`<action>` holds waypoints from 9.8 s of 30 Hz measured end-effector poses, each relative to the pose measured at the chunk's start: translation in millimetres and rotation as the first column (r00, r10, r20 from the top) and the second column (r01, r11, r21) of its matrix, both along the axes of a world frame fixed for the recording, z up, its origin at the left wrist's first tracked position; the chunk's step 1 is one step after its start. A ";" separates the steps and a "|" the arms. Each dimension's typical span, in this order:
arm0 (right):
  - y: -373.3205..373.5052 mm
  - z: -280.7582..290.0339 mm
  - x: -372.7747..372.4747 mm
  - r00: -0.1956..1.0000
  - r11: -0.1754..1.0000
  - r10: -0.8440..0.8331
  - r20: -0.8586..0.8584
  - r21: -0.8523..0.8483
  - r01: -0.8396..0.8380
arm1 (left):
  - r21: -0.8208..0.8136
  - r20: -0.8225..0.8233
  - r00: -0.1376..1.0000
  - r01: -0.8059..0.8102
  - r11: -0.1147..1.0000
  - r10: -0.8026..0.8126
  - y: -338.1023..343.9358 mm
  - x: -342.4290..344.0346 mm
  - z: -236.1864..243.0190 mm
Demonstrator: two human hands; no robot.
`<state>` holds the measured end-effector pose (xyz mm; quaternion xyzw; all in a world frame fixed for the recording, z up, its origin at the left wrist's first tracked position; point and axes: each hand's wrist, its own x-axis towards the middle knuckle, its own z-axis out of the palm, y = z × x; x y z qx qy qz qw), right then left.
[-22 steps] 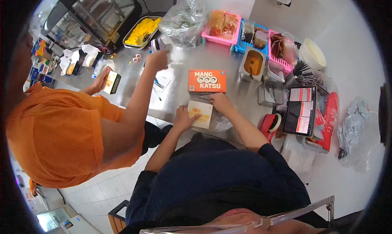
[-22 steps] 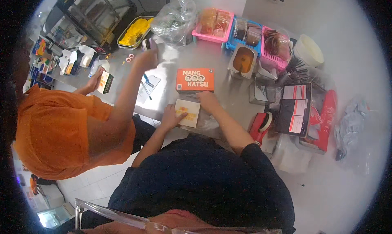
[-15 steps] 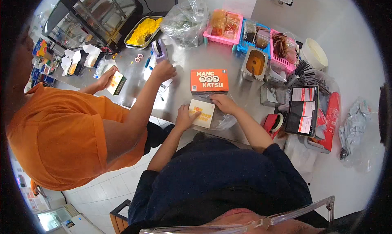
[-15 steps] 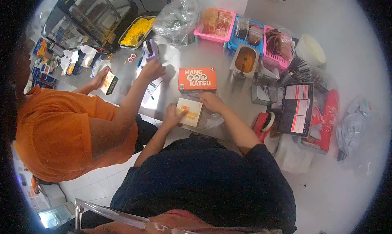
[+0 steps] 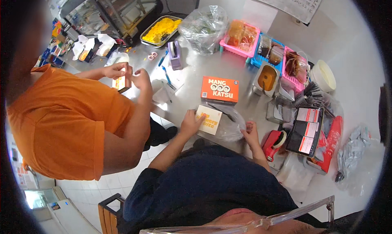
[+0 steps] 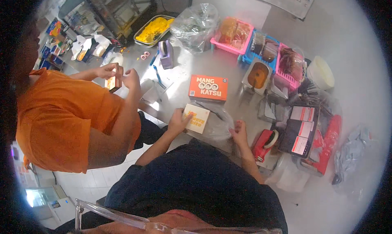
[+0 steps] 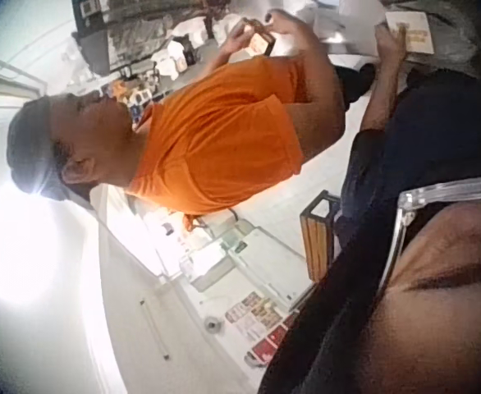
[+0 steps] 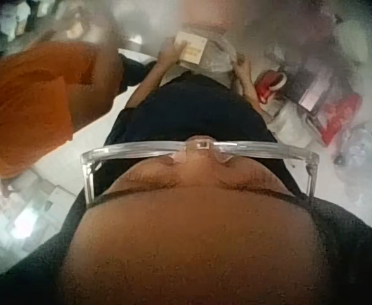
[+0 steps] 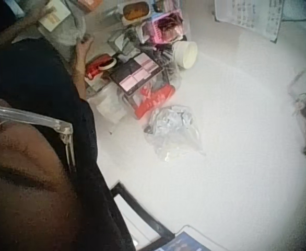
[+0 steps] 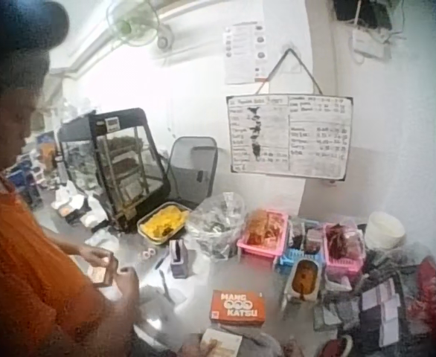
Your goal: The person scoops food into containers, labels a box with a pen, seals boxes with tape, and places them into a plastic bag.
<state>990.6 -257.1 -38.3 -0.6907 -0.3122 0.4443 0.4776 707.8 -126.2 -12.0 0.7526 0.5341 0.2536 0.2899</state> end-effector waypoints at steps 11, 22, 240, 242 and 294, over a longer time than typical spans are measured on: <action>39.2 48.4 -17.9 0.987 0.967 -0.049 0.153 0.256 0.008 | 0.414 0.234 0.972 -0.079 0.907 -0.022 2.5 -35.3 106.3; 161.4 93.3 -121.0 0.747 0.996 0.076 -0.661 0.077 -0.034 | 0.521 0.289 0.957 -0.132 0.843 -0.029 -2.4 -59.6 129.7; 14.4 73.3 -10.4 0.821 0.987 -0.156 -0.550 -0.064 0.144 | 0.072 -0.411 0.569 0.799 0.597 -0.712 -10.3 69.9 103.2; 13.0 82.2 -26.1 0.887 0.948 -0.210 -0.412 0.135 0.287 | 0.084 -0.403 0.588 0.787 0.611 -0.702 -8.8 69.8 100.9; -15.5 218.7 -30.3 0.970 0.918 -0.241 -0.024 0.320 0.236 | -0.267 0.901 0.429 0.416 0.869 0.071 57.0 10.8 176.8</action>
